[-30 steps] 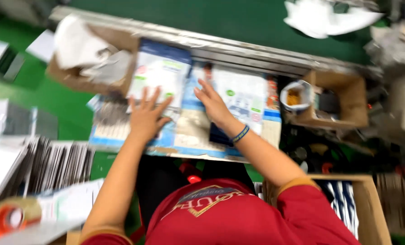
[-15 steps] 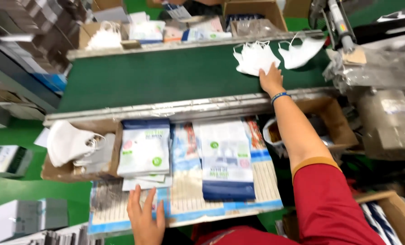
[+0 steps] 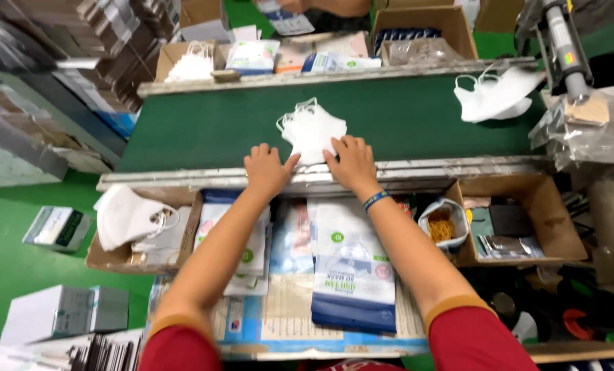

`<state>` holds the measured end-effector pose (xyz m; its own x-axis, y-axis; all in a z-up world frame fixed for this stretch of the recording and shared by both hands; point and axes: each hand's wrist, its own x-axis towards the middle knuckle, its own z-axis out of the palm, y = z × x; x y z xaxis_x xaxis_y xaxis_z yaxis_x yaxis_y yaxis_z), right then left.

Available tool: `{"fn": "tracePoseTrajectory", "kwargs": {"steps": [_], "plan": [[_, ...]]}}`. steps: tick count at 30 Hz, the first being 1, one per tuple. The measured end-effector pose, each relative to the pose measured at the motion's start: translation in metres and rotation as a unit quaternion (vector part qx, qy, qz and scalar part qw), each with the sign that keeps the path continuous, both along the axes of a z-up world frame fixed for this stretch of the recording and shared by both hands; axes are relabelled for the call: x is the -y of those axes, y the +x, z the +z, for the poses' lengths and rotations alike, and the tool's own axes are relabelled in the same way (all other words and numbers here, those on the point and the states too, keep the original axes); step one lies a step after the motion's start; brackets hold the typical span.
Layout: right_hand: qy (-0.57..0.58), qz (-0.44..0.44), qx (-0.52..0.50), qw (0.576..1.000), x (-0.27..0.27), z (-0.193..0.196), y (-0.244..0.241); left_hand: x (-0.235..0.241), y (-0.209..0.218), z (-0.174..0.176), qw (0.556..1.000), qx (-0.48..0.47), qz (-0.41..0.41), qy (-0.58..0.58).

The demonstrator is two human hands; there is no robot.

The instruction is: Package face masks into sleeves and boxes.

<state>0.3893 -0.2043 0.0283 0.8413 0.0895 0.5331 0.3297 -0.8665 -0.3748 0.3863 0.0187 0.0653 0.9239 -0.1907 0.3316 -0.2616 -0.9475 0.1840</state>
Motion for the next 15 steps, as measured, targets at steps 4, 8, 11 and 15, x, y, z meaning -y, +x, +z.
{"fn": "tracePoseTrajectory", "kwargs": {"steps": [4, 8, 11, 15], "plan": [[-0.015, -0.021, 0.003, 1.000, 0.000, 0.015, 0.005, 0.048, 0.072, -0.014, 0.992, -0.021, 0.085, -0.087], [0.014, -0.018, -0.027, 0.999, 0.001, 0.012, 0.000, 0.058, 0.113, -0.060, 0.951, -0.058, 0.048, -0.301], [0.163, 0.023, 0.030, 0.986, 0.014, -0.016, 0.026, 0.042, 0.098, -0.080, 0.867, -0.043, -0.085, -0.490], [0.716, 0.277, -0.208, 0.607, 0.054, -0.030, 0.016, -0.002, -0.099, 0.052, 0.885, -0.120, -0.097, -0.440]]}}
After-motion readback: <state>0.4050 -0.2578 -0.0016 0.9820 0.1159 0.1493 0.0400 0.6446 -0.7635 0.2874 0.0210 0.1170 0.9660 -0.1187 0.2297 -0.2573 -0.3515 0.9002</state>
